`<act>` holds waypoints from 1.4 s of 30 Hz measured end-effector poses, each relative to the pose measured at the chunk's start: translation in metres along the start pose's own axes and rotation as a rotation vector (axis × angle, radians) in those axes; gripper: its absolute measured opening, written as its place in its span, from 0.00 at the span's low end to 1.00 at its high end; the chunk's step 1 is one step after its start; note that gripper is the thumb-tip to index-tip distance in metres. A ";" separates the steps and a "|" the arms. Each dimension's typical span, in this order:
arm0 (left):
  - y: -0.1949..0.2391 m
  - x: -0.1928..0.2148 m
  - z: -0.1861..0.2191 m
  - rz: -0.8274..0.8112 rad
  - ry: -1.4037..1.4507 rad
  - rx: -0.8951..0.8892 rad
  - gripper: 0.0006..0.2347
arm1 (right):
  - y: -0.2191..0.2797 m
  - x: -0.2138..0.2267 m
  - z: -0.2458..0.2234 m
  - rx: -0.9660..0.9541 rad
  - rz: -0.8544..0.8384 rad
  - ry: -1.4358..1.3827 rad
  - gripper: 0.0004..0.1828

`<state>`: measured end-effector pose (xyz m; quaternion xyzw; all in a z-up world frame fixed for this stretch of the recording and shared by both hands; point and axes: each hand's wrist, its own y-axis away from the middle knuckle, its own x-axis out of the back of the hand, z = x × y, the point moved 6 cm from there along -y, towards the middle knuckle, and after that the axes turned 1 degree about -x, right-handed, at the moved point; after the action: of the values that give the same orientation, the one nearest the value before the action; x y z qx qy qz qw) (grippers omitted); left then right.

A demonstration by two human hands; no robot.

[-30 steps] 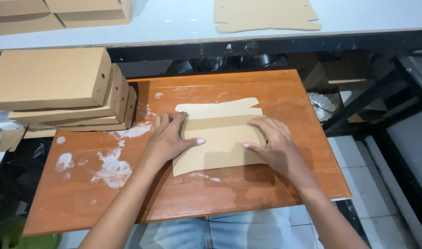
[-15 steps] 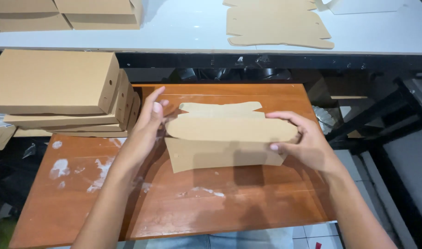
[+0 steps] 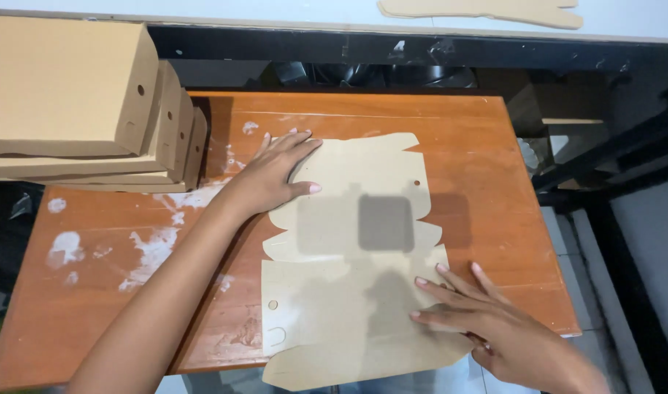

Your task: The person assembles flat cardboard box blanks into three-dimensional boxes by folding along pre-scored lines and interlocking tabs. They handle each blank one at a time, fold the sides, secure the corners, and place the finished box on a growing stack to the left.

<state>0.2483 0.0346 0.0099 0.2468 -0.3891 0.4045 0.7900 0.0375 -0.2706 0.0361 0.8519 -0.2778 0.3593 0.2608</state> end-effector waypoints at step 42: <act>0.038 -0.013 0.065 0.219 -0.424 0.056 0.25 | -0.194 0.067 0.034 0.360 0.807 0.614 0.11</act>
<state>0.1852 0.0044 0.0397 0.3044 -0.5593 0.4376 0.6348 0.2210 -0.1740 0.0183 0.5644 -0.4281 0.7054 0.0211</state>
